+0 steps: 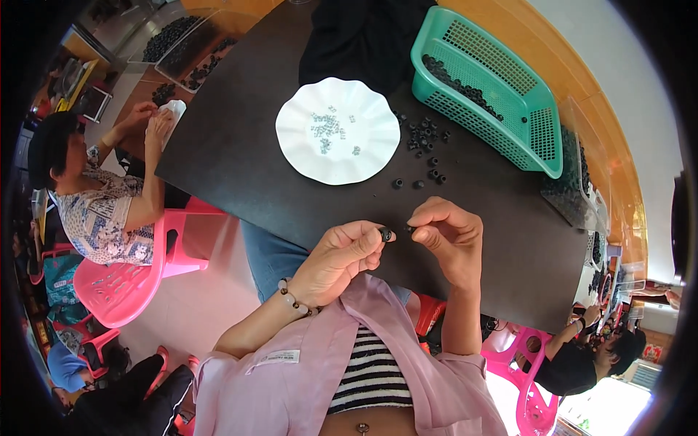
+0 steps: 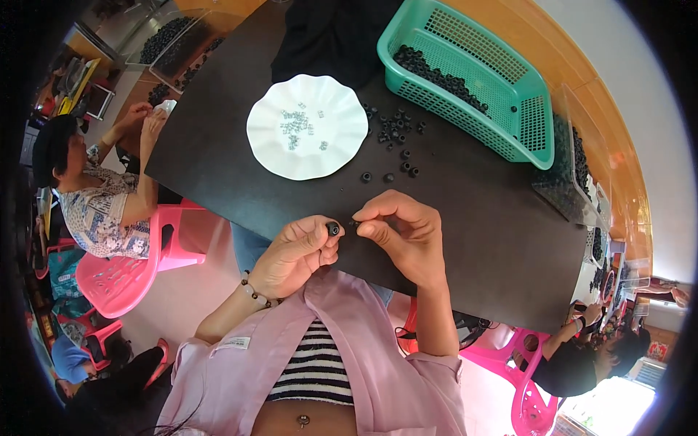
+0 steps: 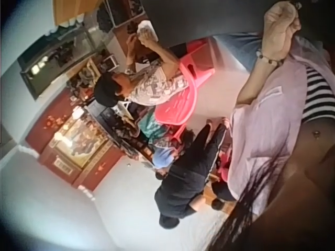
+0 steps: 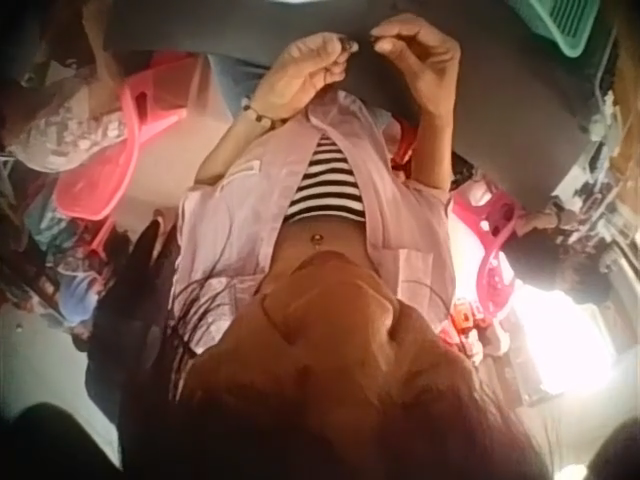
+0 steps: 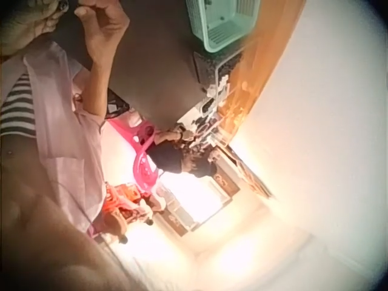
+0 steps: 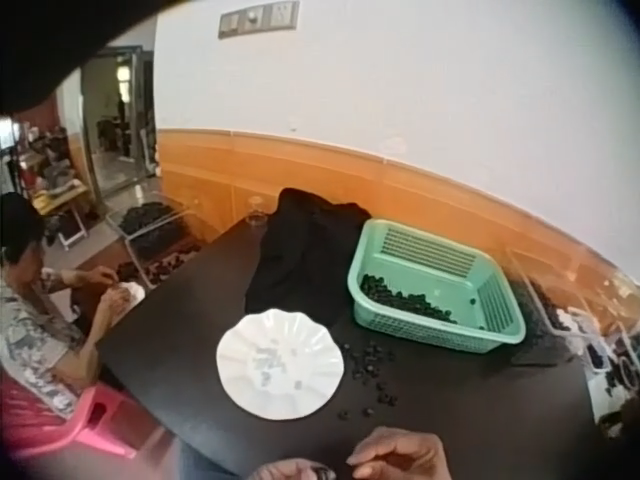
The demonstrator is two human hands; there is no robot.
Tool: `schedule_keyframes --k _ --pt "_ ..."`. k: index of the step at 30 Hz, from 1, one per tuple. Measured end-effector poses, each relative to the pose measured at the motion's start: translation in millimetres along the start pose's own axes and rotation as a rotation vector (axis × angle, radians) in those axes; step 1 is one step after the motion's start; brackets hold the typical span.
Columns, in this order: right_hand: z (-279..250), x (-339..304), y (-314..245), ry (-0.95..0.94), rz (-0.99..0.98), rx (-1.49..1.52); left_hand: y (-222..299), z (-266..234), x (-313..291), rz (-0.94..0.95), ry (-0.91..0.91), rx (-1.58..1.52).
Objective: Manually inserting small white beads into black circular ring components on a table.
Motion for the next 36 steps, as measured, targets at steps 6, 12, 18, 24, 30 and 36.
schedule_keyframes --k 6,12,18,24,30,36 --pt "8.1 -0.4 -8.2 -0.035 -0.081 -0.237 -3.0 -5.2 -1.9 0.024 0.022 0.007" --pt "11.8 -1.5 -11.6 -0.011 -0.125 -0.339 -3.2 -5.5 -1.9 0.041 0.019 0.018" --pt "14.0 -1.2 -13.0 -0.003 -0.110 -0.388 -2.4 -7.6 -1.9 0.031 0.051 0.108" --pt "13.8 -0.9 -10.8 -0.020 -0.110 -0.405 5.2 -5.8 0.0 0.094 0.036 0.283" --pt "17.1 1.9 -7.6 -0.145 -0.061 -0.345 11.6 -10.1 1.1 0.108 -0.020 0.395" --pt "24.9 3.1 1.6 -0.362 -0.166 -0.271 12.3 -4.0 2.5 0.084 -0.038 0.385"
Point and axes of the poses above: each hand's wrist, its own x-axis towards the middle knuckle, its own z-axis out of the palm, y = z × x, the point moved 5 cm from there along x, towards the middle knuckle, and after that the axes turned 9 degrees about z, right-handed, at the moved point
